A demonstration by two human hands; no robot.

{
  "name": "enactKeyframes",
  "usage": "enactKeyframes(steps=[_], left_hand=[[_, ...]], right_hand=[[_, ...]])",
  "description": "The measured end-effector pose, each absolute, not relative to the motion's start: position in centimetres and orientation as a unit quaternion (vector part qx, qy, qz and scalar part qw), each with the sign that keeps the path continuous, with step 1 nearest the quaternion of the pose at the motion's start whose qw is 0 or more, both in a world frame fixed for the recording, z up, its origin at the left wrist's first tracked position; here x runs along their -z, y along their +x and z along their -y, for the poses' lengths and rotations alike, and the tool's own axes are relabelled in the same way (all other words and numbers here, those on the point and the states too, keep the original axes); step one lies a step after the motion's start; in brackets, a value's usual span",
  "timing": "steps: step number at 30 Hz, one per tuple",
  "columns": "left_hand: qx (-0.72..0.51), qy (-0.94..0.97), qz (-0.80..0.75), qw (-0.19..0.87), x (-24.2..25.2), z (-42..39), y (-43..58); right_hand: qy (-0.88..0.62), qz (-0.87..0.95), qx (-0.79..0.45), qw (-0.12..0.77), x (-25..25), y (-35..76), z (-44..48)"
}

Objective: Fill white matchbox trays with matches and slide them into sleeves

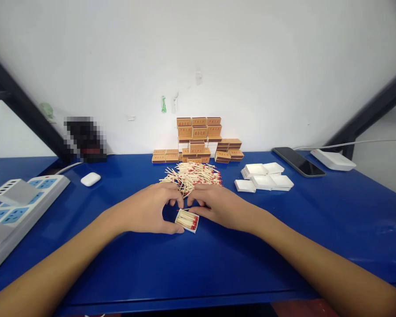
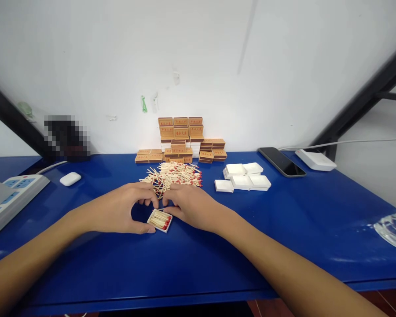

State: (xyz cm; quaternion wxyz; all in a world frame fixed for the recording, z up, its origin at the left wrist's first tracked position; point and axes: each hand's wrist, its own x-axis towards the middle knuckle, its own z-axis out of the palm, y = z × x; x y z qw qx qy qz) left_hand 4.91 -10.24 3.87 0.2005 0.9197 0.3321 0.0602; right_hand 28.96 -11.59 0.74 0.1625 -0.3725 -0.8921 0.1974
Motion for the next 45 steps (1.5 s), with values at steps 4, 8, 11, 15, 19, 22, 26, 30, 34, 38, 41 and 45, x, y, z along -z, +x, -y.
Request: enactKeyframes(steps=[4,8,11,15,19,22,26,30,34,38,41,45], left_hand=[[-0.055,0.916,-0.335,0.212,-3.9,10.3,5.0],[-0.062,0.918,-0.337,0.198,-4.0,10.3,5.0],[-0.071,0.916,-0.352,0.178,-4.1,10.3,4.9],[-0.037,0.901,-0.333,0.276,-4.0,10.6,5.0],[-0.044,0.893,-0.307,0.326,-4.1,10.8,5.0],[-0.076,0.905,-0.339,0.247,-4.2,10.6,4.8],[-0.072,0.908,-0.369,0.183,-3.9,10.4,4.9],[-0.071,0.915,-0.348,0.190,-3.5,10.4,5.1],[-0.071,0.925,-0.320,0.191,-3.4,10.4,5.1],[-0.064,0.926,-0.322,0.185,-3.5,10.5,5.1],[-0.071,0.921,-0.339,0.177,-3.5,10.7,5.4],[-0.091,0.916,-0.355,0.165,-3.0,10.9,5.9]], right_hand=[[-0.379,0.886,-0.218,0.150,-0.7,28.8,11.8],[-0.391,0.888,-0.208,0.127,-1.0,29.3,11.8],[-0.424,0.882,-0.167,0.124,-1.6,30.0,11.6],[-0.452,0.872,-0.133,0.133,-2.2,30.5,11.4],[-0.449,0.871,-0.135,0.144,-2.3,30.5,11.7],[-0.439,0.871,-0.158,0.153,-2.3,30.3,11.9],[-0.403,0.882,-0.190,0.154,-2.4,29.9,12.1],[-0.386,0.890,-0.203,0.133,-2.5,29.7,12.3],[-0.392,0.894,-0.197,0.089,-2.8,29.5,12.6],[-0.396,0.899,-0.174,0.071,-3.2,29.4,12.8],[-0.393,0.904,-0.155,0.066,-3.3,29.3,12.8],[-0.384,0.908,-0.153,0.067,-3.2,29.4,12.8]])
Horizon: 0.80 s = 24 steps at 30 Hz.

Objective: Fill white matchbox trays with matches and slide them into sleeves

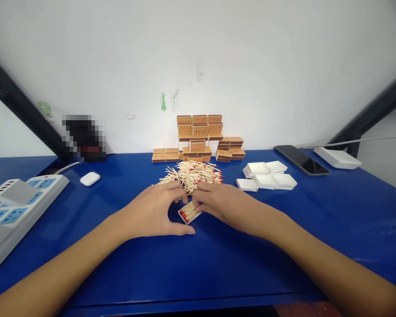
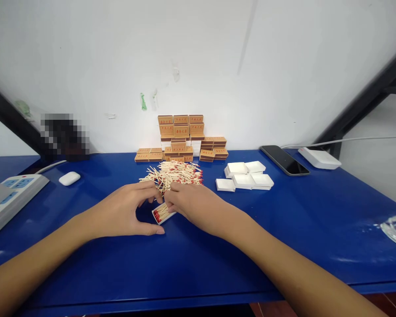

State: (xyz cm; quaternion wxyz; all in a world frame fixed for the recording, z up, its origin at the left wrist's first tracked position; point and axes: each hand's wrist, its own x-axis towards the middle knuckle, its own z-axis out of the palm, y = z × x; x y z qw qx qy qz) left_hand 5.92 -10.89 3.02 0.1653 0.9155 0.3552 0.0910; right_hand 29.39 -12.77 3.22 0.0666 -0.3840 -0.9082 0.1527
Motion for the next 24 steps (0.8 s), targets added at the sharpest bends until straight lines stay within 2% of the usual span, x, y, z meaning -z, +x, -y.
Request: enactKeyframes(steps=[14,24], left_hand=[[-0.090,0.927,-0.329,0.158,-2.6,11.0,5.8],[-0.077,0.927,-0.335,0.150,-2.6,10.9,5.8]], right_hand=[[-0.340,0.911,-0.199,0.124,-1.8,29.0,12.6],[-0.333,0.910,-0.213,0.126,-2.2,29.3,12.7]])
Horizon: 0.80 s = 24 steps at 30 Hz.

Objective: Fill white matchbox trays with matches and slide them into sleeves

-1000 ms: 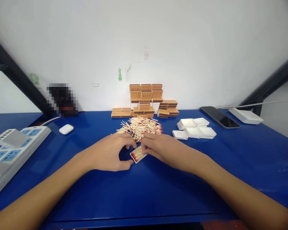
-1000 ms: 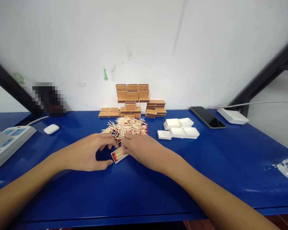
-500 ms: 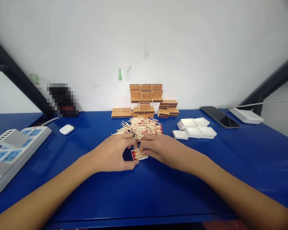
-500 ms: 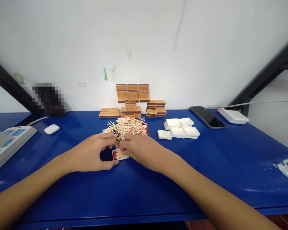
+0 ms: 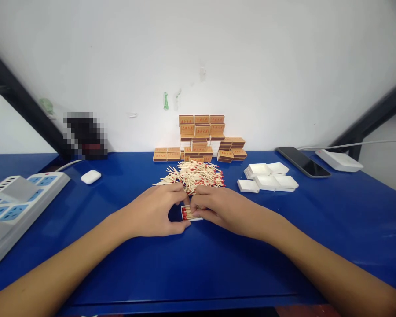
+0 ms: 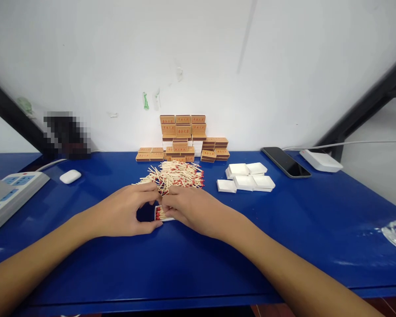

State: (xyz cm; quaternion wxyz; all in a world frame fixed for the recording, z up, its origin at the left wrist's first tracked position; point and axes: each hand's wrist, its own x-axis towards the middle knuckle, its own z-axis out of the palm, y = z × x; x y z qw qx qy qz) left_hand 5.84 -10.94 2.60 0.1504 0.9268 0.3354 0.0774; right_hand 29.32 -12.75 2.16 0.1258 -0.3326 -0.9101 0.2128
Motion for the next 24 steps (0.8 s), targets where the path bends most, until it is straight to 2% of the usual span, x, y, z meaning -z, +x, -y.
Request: enactKeyframes(steps=[15,24], left_hand=[[-0.080,0.931,-0.328,0.136,-2.75,11.03,5.65],[-0.072,0.930,-0.332,0.142,-3.04,10.99,5.71]], right_hand=[[-0.356,0.901,-0.194,0.154,-1.68,29.00,12.72],[-0.378,0.899,-0.171,0.137,-1.90,28.83,12.79]])
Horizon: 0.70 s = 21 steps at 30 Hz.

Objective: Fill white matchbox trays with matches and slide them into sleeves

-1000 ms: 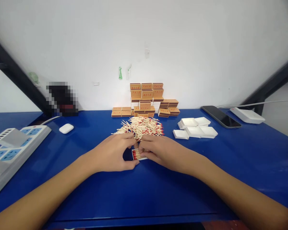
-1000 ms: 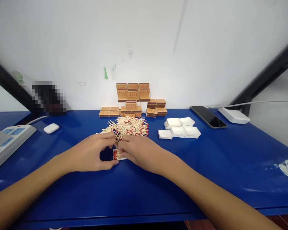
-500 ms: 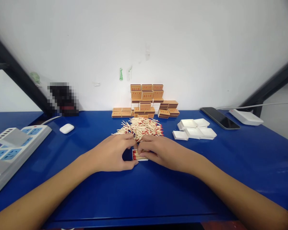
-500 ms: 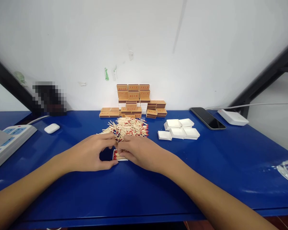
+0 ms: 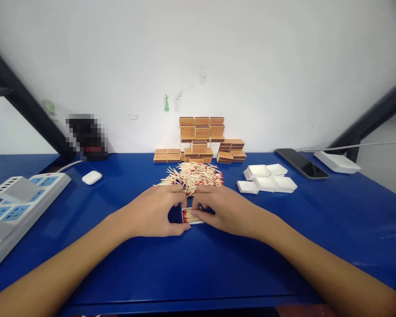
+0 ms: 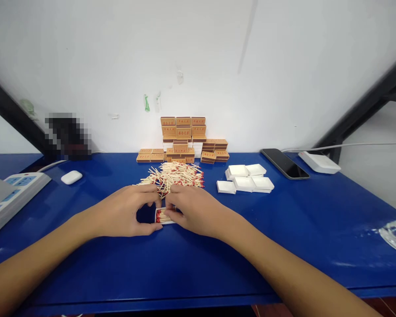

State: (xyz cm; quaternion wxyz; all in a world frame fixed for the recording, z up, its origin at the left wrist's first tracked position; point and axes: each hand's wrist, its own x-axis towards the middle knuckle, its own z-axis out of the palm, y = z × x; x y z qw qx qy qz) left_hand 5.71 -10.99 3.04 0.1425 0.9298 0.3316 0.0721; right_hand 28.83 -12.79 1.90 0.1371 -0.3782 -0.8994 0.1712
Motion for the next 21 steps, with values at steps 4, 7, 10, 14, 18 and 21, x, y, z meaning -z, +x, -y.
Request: enactKeyframes(steps=[4,7,10,14,18,21], left_hand=[[-0.074,0.930,-0.330,0.147,-2.9,11.0,5.6],[-0.077,0.931,-0.326,0.145,-2.9,11.0,5.6],[-0.077,0.932,-0.322,0.145,-3.1,10.8,5.3],[-0.053,0.930,-0.323,0.166,-3.9,10.4,4.6],[-0.068,0.930,-0.329,0.148,-4.6,10.0,4.0],[-0.079,0.924,-0.353,0.126,-4.7,10.2,4.3]], right_hand=[[-0.385,0.896,-0.171,0.142,-1.8,28.8,12.8],[-0.388,0.897,-0.158,0.143,-1.7,28.8,12.9],[-0.391,0.896,-0.143,0.152,-1.6,28.9,12.8],[-0.405,0.887,-0.122,0.184,-1.6,29.3,12.1],[-0.427,0.876,-0.094,0.203,-1.5,30.0,11.2],[-0.426,0.875,-0.086,0.214,-1.4,30.2,10.9]])
